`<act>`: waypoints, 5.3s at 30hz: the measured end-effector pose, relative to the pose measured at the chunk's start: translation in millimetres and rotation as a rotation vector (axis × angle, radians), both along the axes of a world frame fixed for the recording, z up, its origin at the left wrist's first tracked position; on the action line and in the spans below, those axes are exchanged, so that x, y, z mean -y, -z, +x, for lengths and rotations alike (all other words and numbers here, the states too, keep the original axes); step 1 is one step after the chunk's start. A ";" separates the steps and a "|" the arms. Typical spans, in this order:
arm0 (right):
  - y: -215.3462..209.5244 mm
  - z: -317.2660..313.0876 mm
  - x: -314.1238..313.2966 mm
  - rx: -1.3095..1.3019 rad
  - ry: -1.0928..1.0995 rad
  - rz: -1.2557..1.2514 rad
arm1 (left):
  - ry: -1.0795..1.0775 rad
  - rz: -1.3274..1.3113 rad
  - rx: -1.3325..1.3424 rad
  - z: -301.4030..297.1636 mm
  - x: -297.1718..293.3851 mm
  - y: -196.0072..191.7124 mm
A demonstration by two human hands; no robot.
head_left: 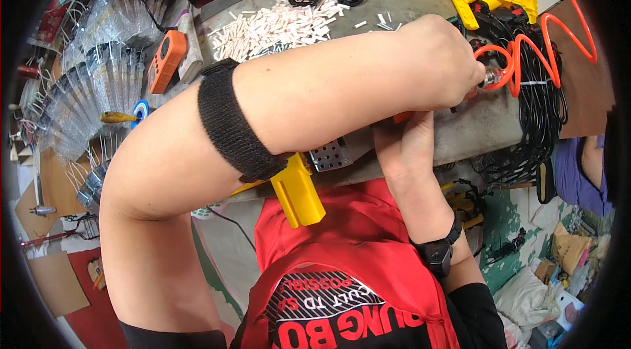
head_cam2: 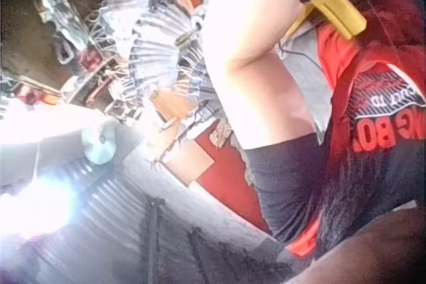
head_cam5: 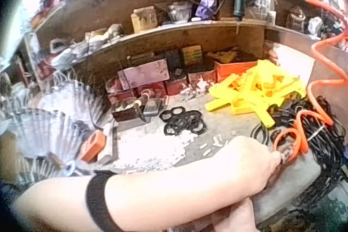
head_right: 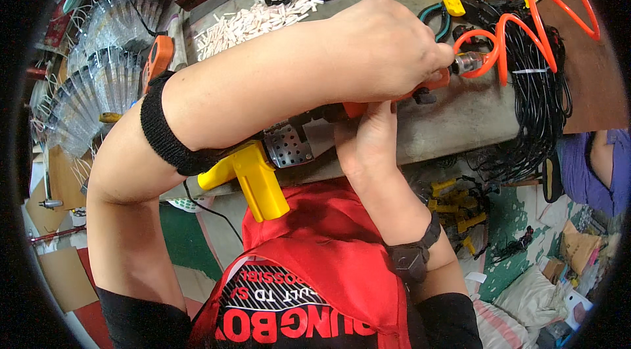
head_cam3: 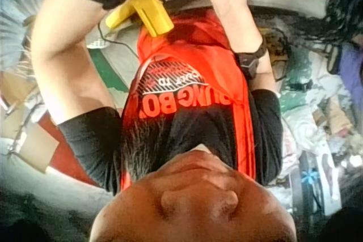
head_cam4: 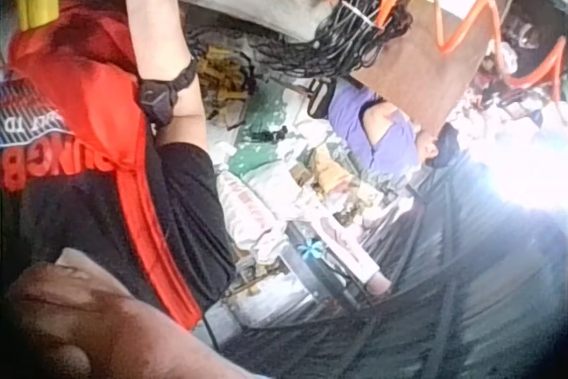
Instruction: The worker assembles a small electronic device by joining a yellow plastic housing and a metal plate, installing internal wiring, soldering connections, and fastening screws with an electric screwdriver.
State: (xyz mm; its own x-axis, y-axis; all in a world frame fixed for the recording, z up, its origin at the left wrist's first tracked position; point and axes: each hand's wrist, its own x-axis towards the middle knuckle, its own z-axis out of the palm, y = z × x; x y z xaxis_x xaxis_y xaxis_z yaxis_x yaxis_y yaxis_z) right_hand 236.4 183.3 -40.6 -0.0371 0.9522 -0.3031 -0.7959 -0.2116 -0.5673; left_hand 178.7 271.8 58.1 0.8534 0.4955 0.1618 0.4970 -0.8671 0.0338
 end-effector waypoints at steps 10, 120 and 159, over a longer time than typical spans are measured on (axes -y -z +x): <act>3.6 -0.7 -9.1 -0.170 0.035 -0.094 | -0.253 -0.105 0.092 -11.7 15.2 -1.4; -41.0 55.5 -30.9 1.446 -0.237 1.369 | -0.721 -0.164 0.300 -154.4 188.1 40.2; -79.7 334.9 -118.9 2.034 -0.144 0.264 | -0.682 0.247 0.318 -157.7 198.7 27.8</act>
State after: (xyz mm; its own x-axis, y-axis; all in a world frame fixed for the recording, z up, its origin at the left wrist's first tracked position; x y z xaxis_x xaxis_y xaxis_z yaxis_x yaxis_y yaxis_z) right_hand 571.3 302.1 39.1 0.0412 0.9922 0.1180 0.8935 0.0162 -0.4487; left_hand 21.0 73.1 30.3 0.2683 0.8106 0.5205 0.9204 -0.3752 0.1099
